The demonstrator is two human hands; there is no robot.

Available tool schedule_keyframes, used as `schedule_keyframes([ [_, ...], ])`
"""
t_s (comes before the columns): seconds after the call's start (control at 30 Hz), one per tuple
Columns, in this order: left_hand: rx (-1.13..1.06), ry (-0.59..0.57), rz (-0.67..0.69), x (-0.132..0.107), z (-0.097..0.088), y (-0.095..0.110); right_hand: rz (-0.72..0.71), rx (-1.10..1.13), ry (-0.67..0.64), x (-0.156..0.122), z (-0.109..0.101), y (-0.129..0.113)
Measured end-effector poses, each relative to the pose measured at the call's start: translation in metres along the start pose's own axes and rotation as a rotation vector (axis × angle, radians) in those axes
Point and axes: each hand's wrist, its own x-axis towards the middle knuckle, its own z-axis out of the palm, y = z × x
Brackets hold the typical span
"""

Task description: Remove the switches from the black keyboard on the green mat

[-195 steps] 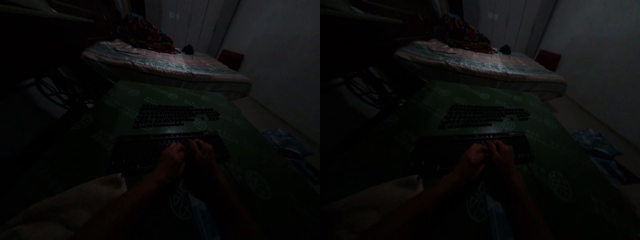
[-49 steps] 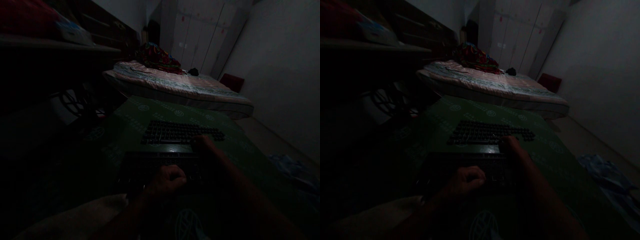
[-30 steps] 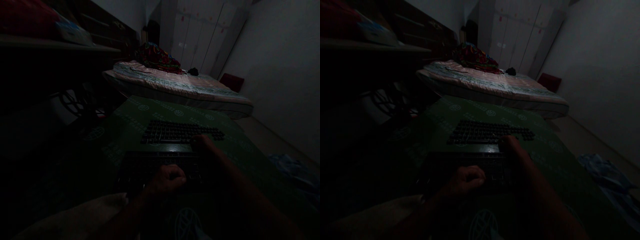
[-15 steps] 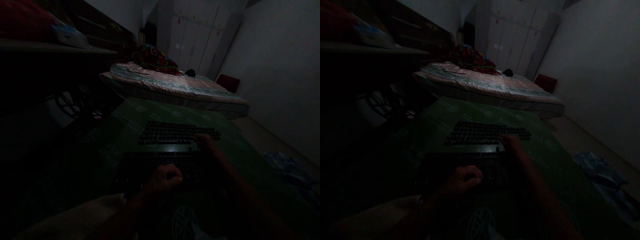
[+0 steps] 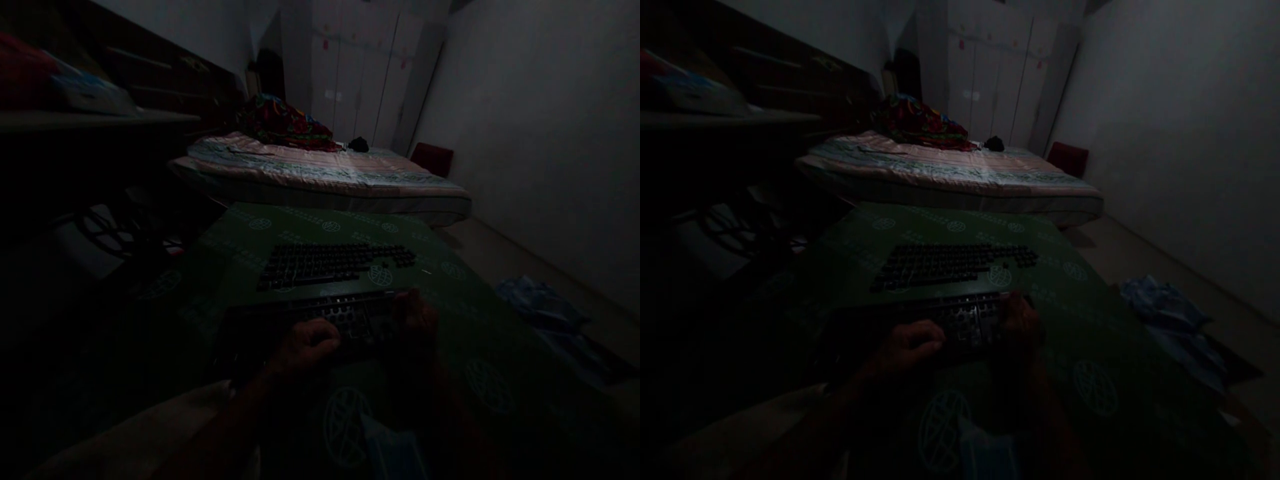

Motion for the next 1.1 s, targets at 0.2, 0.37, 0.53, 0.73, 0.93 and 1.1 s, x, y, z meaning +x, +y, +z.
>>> schedule_keyframes([
  [0.2, 0.205, -0.028, -0.048, 0.004, 0.007, 0.010, 0.146, 0.245, -0.143, -0.007, 0.011, 0.000],
  [0.37, 0.456, -0.103, -0.010, 0.016, 0.020, 0.023, 0.241, 0.438, -0.262, -0.008, 0.014, 0.000],
  [0.53, 0.600, -0.174, 0.025, 0.035, 0.032, 0.034, 0.207, 0.410, -0.237, -0.006, 0.015, 0.003],
  [0.73, 0.529, -0.166, 0.043, 0.042, 0.043, 0.033, 0.233, 0.395, -0.216, -0.006, 0.018, 0.002],
  [0.93, 0.573, -0.171, 0.059, 0.035, 0.046, 0.028, 0.257, 0.430, -0.196, -0.007, 0.019, -0.002],
  [1.1, 0.595, -0.163, 0.093, 0.034, 0.048, 0.024, 0.343, 0.472, -0.197, -0.007, 0.018, -0.003],
])
